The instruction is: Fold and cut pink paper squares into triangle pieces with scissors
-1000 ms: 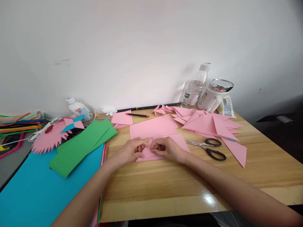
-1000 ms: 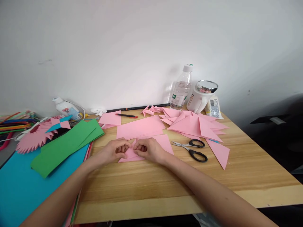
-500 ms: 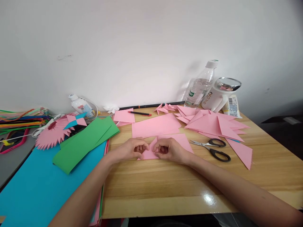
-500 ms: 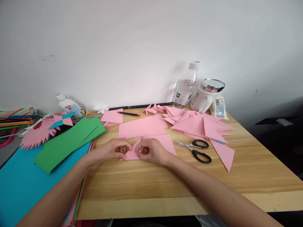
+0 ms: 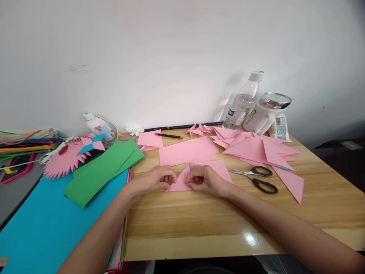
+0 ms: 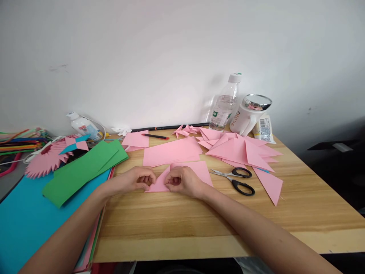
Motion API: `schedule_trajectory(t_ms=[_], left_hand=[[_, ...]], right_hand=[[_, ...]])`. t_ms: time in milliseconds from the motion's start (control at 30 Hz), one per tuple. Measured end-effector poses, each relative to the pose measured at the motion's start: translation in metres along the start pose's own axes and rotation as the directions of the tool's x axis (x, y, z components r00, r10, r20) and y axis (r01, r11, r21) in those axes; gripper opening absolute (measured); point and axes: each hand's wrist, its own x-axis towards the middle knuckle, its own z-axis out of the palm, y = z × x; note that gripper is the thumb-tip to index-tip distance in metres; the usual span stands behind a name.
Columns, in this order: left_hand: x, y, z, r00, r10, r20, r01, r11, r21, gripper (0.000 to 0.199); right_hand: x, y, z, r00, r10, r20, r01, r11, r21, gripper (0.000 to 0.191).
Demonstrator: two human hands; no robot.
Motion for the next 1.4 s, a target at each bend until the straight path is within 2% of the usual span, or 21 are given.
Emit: schedule_trajectory(t_ms=[200,367,767,933,1167,1400], left_hand=[[0.0,0.0029,-0.0002,1.0,-0.016,0.014,0.016,1.0,0.002,0.011],[0.0009,0.0008,0.0001,0.999,0.037,0.011,-0.037,0.998,0.049,0.009],[-0.0012,0.0082,-0.0025,0.999,0.03,0.028,-0.032,0.997,0.067,0.01],[-0.001,0.0047,-0.0024,0.998,0.037,0.041,-0.04,0.996,0.079,0.008],[-0.0012,-0.0002,-0.0021,0.998,0.048,0.045,-0.051,0.996,0.079,0.009],[-0.0021,-0.0014,-0.0025,0.995,0.074,0.062,-0.079,0.993,0.088,0.008]], right_hand=[[-0.0004,0.0,-0.0001,1.0,0.018,-0.002,-0.018,1.0,0.011,0.009],[-0.0004,0.0011,-0.0001,0.999,0.041,0.015,-0.042,0.998,0.045,0.008],[-0.0001,0.0005,-0.0007,0.998,0.053,0.019,-0.054,0.998,0.015,0.007],[0.0002,-0.0006,-0.0026,0.997,0.062,0.035,-0.062,0.998,-0.002,0.01],[0.0,-0.0017,-0.0044,0.999,0.014,0.052,-0.015,1.0,0.011,0.012],[-0.0003,-0.003,-0.0045,0.996,0.079,0.051,-0.083,0.994,0.07,0.005]])
